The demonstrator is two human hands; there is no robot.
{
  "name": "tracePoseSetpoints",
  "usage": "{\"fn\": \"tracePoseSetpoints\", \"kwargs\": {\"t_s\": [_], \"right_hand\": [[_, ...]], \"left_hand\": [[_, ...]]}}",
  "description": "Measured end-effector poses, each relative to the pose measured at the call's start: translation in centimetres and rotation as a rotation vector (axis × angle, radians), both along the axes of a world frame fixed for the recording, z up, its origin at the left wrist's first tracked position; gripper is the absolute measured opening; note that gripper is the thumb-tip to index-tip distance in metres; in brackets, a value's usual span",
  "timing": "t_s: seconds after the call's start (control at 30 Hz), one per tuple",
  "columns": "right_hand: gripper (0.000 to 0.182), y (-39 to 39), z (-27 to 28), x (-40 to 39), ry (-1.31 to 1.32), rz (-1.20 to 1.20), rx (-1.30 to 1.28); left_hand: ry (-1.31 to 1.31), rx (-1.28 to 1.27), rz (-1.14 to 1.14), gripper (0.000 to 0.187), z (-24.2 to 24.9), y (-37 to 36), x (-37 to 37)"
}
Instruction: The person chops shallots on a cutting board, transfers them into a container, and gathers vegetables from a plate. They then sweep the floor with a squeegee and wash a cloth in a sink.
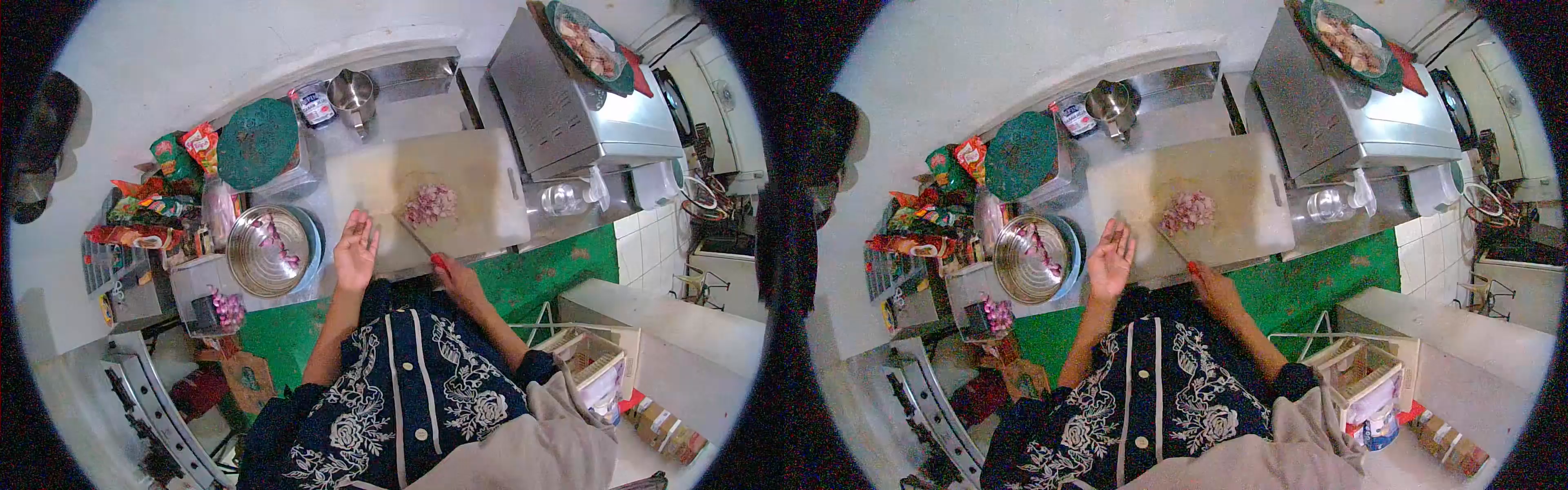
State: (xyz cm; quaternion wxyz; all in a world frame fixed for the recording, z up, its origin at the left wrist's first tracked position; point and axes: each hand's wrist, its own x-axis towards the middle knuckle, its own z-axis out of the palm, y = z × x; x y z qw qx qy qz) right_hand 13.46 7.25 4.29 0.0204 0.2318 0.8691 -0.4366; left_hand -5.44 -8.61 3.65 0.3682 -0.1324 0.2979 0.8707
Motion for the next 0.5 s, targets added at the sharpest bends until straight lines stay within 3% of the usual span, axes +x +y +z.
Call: {"fn": "tracePoseSetpoints", "kwargs": {"t_s": [0.17, 0.27, 0.5], "right_hand": [[0.034, 1.7, -2.2, -0.7, 0.12, -0.055, 0.073], [0.031, 2.6, -1.0, -1.3, 0.017, -0.115, 0.043], [0.032, 1.8, -0.3, -1.2, 0.012, -0.228, -0.195]], "left_hand": [[0.021, -0.121, -0.02, 0.053, -0.8, 0.3, 0.4], [0.059, -0.171, -0.039, 0.051, -0.7, 0.4, 0.5], [0.092, -0.19, -0.056, 0.05, -0.8, 0.5, 0.4]]}}
